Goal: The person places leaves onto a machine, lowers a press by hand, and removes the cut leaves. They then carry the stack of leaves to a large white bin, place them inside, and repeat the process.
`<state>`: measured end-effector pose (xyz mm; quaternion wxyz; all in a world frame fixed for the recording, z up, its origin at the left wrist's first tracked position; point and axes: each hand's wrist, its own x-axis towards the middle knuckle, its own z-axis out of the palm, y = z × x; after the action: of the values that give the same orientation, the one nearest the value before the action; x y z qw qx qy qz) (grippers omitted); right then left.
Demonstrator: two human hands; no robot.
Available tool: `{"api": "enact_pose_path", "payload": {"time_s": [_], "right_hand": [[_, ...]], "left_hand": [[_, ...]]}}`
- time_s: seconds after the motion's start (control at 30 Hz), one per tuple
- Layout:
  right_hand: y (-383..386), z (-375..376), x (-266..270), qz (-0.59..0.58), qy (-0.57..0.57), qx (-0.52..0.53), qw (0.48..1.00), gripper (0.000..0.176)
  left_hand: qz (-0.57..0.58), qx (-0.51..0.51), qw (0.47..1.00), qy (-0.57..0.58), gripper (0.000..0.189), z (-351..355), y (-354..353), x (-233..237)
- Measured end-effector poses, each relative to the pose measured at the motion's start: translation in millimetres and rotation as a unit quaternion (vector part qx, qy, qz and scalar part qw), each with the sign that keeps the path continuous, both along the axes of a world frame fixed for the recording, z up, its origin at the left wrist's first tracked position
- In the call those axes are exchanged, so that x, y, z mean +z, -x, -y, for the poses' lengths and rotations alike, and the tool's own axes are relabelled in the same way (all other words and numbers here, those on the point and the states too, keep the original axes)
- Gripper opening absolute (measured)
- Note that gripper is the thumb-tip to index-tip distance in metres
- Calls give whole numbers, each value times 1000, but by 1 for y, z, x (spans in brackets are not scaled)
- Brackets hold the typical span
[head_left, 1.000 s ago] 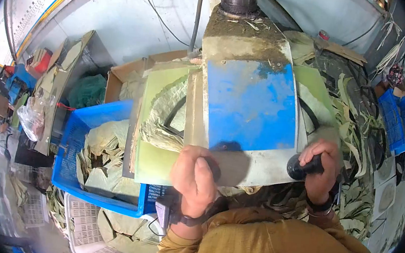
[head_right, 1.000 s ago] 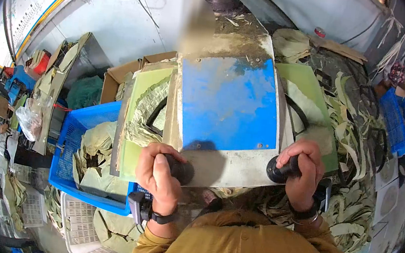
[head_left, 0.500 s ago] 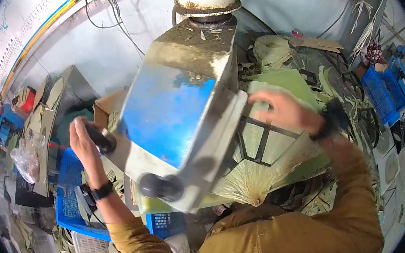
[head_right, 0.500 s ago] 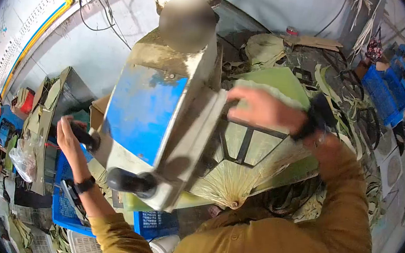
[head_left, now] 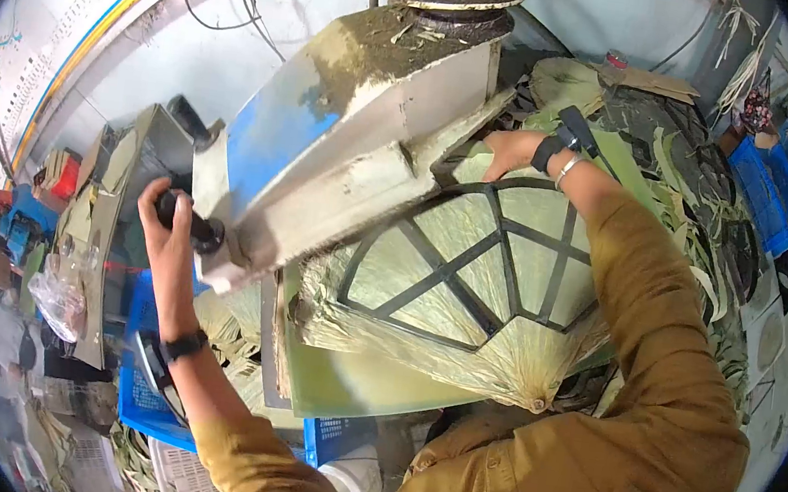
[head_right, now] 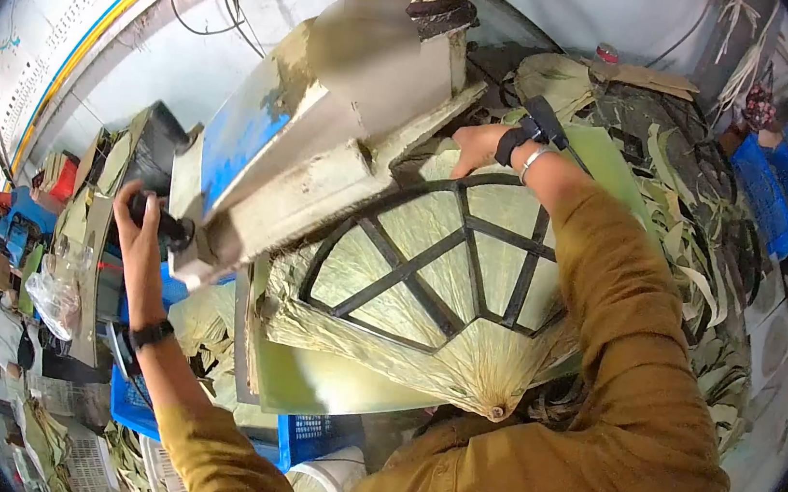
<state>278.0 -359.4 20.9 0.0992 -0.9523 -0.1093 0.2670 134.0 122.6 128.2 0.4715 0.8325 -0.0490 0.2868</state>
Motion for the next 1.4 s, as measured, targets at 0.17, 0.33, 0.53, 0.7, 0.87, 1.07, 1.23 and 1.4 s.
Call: {"api": "enact_pose_path", "payload": {"time_s": [0.17, 0.33, 0.53, 0.7, 0.87, 1.07, 1.23, 1.4], "right_hand": [[71, -22, 64, 119, -27, 73, 990, 49], [158, -38, 74, 313, -118, 329, 883, 15], [187, -61, 78, 264, -140, 352, 887, 15], [273, -21, 84, 177, -23, 334, 926, 30], [357, 3, 29, 177, -53, 234, 955, 53], [362, -31, -33, 459, -148, 108, 870, 39], [360, -5, -9, 433, -242, 111, 861, 35], [414, 79, 63, 448, -250, -192, 837, 47]], "left_hand": [[3, -26, 999, 29, 33, -41, -77, -14], [22, 7, 998, -58, 36, -60, -138, -11], [2, 5, 999, -44, 37, -72, -175, -15], [5, 9, 999, -53, 40, -88, -188, -23], [7, 15, 997, -82, 42, -107, -198, -24], [-13, 59, 997, -38, 44, -68, -158, -6], [-24, 97, 980, -171, 55, -94, -135, -13], [38, 150, 982, 108, 54, -4, -10, 21]]}}
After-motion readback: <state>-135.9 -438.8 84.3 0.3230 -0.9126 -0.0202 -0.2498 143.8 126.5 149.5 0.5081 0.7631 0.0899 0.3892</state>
